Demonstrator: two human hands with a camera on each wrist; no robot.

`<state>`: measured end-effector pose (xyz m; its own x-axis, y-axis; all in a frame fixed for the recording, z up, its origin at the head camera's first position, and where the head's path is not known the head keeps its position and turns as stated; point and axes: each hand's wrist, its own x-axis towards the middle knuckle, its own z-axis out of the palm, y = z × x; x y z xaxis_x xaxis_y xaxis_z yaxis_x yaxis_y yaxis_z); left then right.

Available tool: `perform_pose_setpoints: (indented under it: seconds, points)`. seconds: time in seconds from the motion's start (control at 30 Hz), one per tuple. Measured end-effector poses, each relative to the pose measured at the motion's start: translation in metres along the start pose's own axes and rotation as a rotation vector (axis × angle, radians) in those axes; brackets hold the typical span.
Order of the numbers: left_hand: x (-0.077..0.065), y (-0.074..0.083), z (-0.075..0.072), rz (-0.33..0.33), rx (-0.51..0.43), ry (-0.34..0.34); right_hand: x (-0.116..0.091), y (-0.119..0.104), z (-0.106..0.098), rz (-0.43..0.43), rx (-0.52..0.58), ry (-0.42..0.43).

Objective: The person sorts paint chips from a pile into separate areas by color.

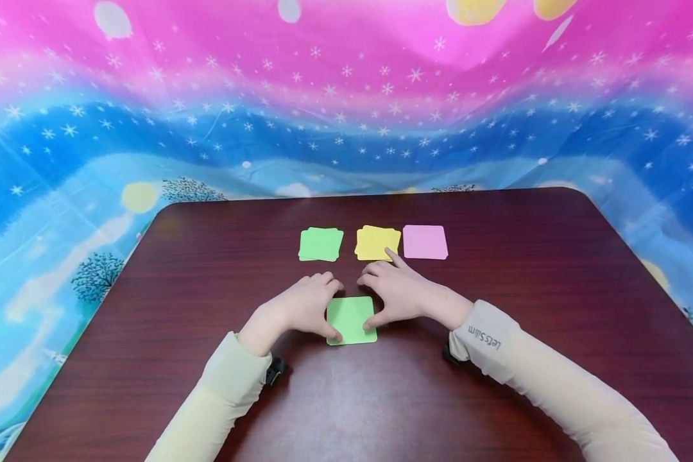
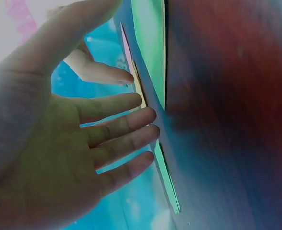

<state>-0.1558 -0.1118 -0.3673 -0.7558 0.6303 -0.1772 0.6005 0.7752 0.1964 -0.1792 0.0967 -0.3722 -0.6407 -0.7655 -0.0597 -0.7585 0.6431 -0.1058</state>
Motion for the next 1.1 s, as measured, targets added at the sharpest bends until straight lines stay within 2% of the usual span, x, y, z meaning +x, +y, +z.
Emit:
perform_pose_setpoints:
  seconds: [0.23,0.5,0.77,1.1]
  points:
    - [-0.003,0.013,0.006,-0.011,0.084,-0.017,-0.009,-0.009,0.008,-0.02,-0.018,0.002]
    - [-0.003,0.017,0.008,0.02,0.134,0.013,-0.01,-0.012,0.01,-0.042,-0.051,0.022]
    - [-0.002,0.016,0.006,0.032,0.117,0.012,-0.008,-0.012,0.009,-0.047,-0.044,-0.002]
    - [0.002,0.009,0.001,0.031,0.077,-0.016,-0.004,-0.008,-0.001,-0.058,0.005,-0.087]
